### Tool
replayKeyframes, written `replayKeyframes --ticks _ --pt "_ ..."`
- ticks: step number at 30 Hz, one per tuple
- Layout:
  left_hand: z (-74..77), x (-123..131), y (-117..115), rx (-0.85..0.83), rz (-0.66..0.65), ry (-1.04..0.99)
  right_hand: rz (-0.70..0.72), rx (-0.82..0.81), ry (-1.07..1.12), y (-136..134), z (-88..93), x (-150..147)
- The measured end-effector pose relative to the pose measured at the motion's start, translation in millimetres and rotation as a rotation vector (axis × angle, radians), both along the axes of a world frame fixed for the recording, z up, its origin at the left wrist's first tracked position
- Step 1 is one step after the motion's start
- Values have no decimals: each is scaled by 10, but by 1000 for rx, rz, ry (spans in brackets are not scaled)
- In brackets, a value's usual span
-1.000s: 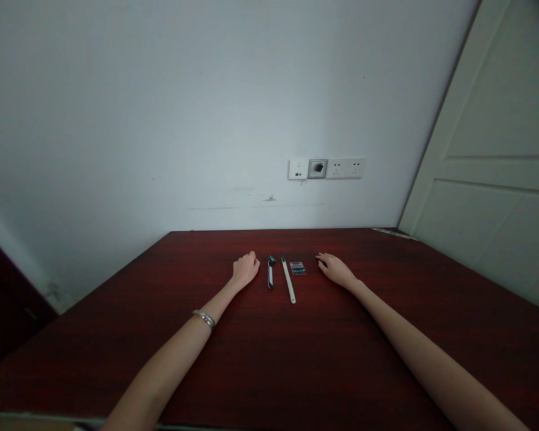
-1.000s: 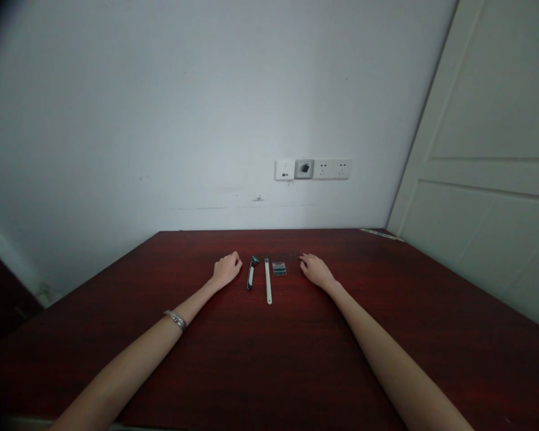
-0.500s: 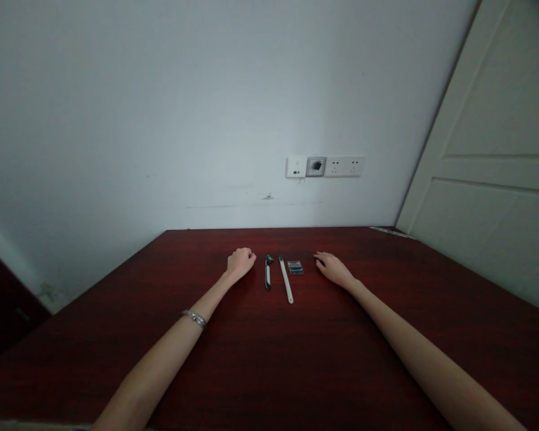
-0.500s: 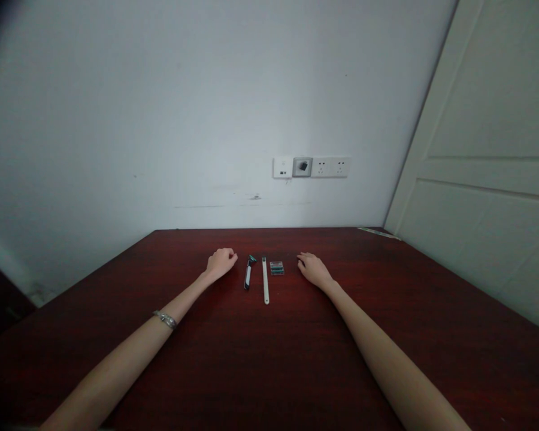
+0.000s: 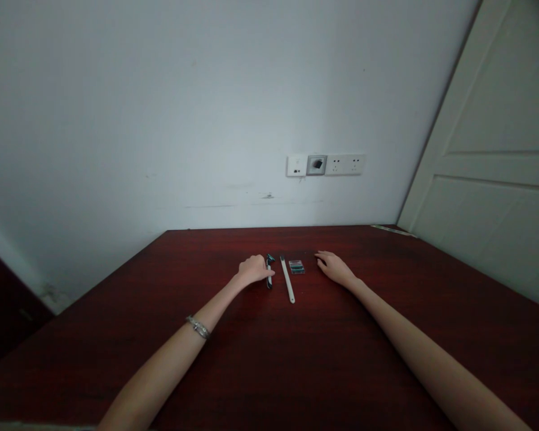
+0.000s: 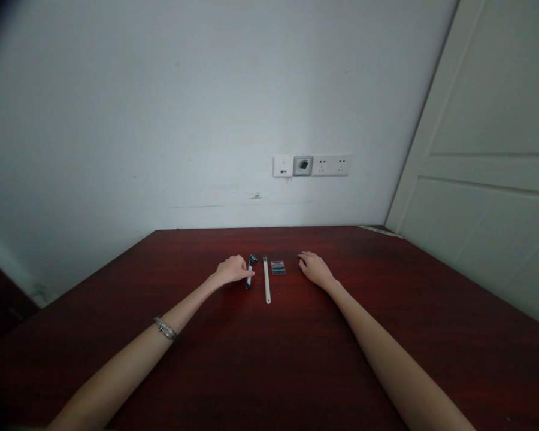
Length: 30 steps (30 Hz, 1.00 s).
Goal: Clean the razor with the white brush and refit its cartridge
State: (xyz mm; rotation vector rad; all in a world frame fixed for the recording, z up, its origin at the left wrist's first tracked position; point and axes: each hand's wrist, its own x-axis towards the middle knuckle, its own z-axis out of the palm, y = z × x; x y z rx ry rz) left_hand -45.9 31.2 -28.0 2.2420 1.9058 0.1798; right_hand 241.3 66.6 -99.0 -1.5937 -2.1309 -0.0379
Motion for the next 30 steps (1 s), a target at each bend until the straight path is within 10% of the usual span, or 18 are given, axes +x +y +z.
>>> replayKeyframes --ticks 30 --pt "25 74 -61 147 29 -69 4 17 59 -23 34 -12"
